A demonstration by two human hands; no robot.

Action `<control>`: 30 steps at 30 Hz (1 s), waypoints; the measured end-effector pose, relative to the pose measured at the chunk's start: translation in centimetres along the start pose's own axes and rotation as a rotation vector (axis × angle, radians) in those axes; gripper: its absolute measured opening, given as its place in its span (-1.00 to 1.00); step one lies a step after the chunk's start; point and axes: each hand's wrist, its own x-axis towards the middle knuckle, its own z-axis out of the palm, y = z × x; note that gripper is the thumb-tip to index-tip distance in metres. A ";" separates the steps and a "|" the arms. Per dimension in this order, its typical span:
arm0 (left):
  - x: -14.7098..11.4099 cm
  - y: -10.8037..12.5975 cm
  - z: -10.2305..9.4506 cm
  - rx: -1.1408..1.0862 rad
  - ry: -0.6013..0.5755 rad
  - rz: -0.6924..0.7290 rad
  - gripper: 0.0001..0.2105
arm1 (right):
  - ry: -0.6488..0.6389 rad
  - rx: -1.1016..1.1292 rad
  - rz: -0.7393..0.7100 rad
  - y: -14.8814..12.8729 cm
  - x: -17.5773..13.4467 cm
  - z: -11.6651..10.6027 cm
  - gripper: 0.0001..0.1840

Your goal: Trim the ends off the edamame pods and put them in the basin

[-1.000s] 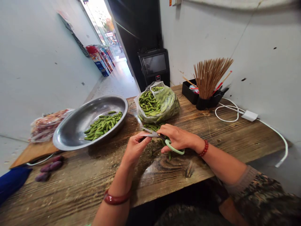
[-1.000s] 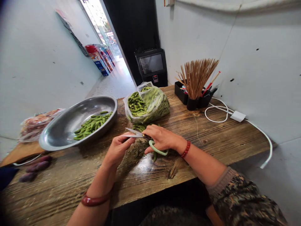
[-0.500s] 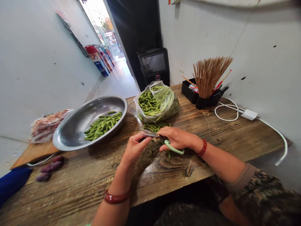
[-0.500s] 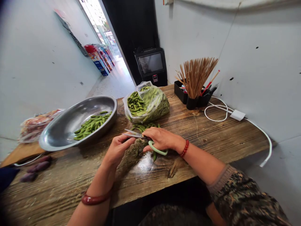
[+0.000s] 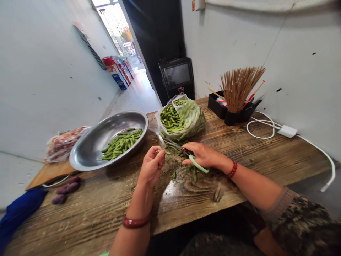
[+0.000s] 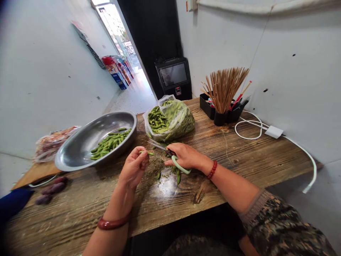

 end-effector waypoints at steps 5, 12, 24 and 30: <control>0.1 0.1 0.0 -0.145 -0.028 -0.062 -0.75 | 0.020 -0.050 -0.045 -0.3 -0.3 0.3 -0.59; -0.2 -0.2 0.5 -0.115 -0.060 -0.098 -0.72 | 0.021 -0.113 -0.101 -0.6 -0.4 0.4 -0.47; -0.6 -0.3 0.9 -0.066 -0.082 -0.089 -0.77 | 0.050 -0.103 -0.155 -1.2 -0.3 0.1 -0.38; -0.7 -0.4 1.0 -0.057 -0.102 -0.083 -0.75 | 0.041 -0.107 -0.158 -1.5 -0.3 0.0 -0.40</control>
